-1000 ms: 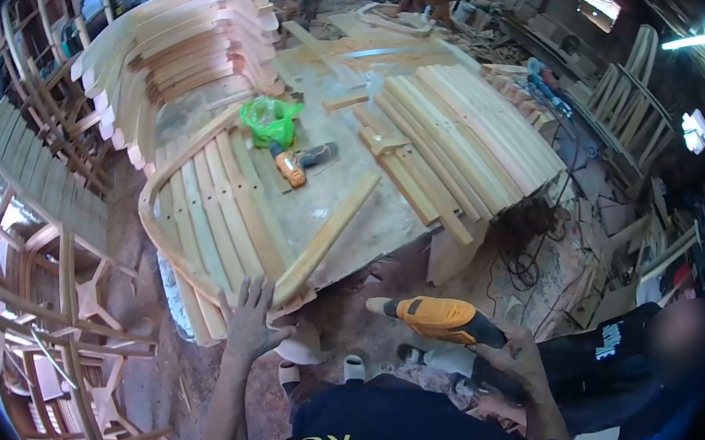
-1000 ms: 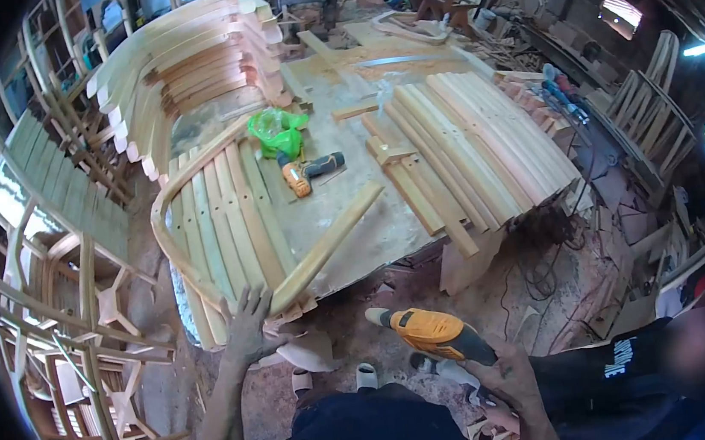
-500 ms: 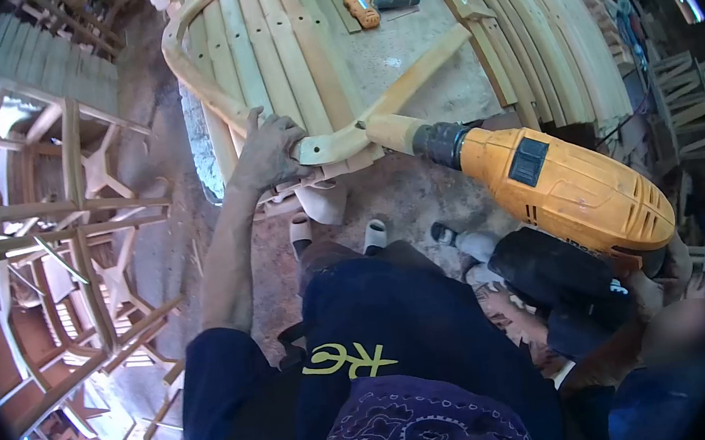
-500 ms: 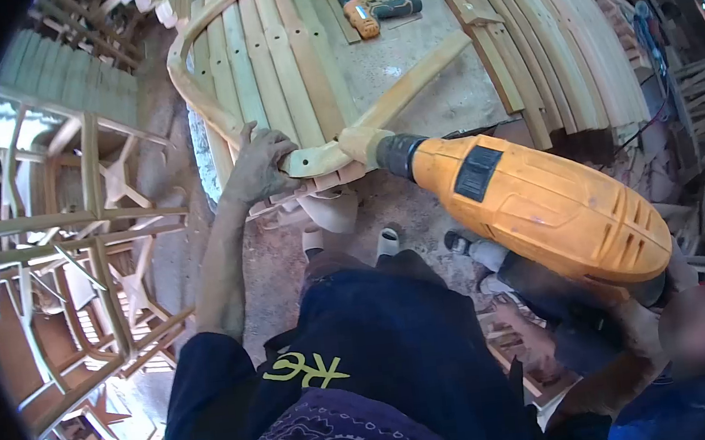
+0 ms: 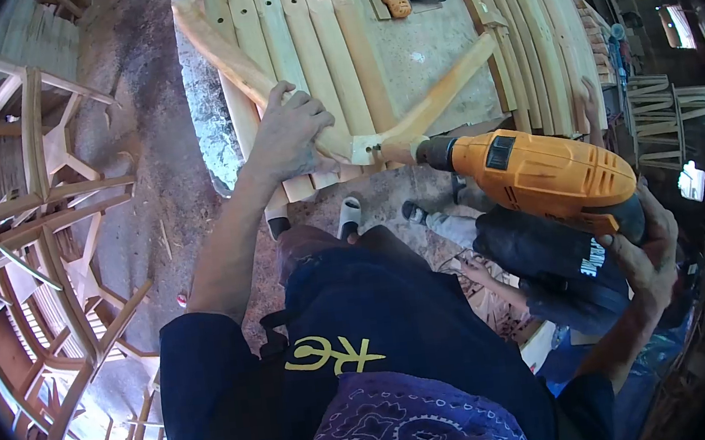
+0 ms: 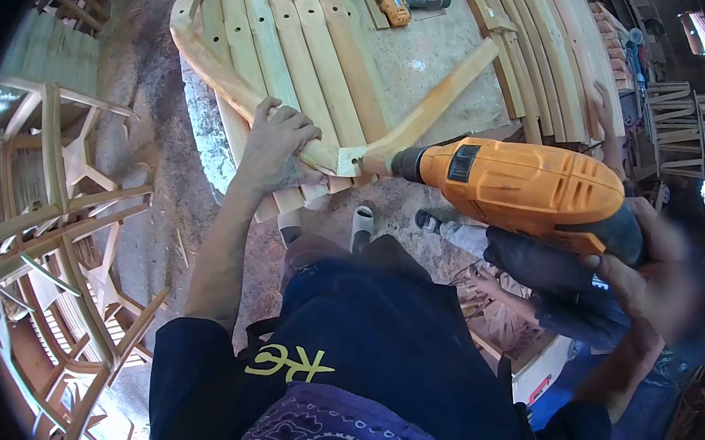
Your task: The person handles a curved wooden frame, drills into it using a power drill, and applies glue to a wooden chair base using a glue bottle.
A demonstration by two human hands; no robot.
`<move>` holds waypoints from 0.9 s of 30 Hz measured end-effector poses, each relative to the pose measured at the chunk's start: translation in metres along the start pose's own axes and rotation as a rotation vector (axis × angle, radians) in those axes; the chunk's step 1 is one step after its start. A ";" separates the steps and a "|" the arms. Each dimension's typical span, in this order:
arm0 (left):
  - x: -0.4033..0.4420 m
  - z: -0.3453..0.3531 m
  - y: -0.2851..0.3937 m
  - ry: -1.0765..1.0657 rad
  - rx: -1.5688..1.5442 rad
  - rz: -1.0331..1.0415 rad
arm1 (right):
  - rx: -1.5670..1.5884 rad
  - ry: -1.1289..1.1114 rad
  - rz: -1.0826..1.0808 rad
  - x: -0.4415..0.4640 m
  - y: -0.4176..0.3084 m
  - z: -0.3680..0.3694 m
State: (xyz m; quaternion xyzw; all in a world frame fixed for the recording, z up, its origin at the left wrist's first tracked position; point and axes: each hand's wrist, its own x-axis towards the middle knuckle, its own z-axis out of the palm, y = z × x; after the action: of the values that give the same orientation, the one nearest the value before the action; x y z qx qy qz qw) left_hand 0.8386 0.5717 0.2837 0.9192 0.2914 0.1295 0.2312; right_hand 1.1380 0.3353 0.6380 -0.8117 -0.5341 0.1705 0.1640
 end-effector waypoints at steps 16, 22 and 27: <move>0.000 0.001 -0.001 -0.002 0.010 -0.014 | -0.270 -0.165 0.049 0.018 -0.020 -0.009; -0.002 0.003 -0.003 0.013 -0.010 0.013 | 0.020 -0.127 0.175 0.028 -0.031 0.001; -0.002 -0.002 -0.003 0.024 -0.026 0.015 | -0.058 -0.165 0.058 0.050 -0.046 -0.005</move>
State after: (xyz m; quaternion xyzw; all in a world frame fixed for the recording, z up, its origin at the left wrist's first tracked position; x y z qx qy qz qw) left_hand 0.8346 0.5734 0.2834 0.9168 0.2853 0.1458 0.2385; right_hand 1.1211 0.3988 0.6577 -0.8142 -0.5269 0.2261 0.0910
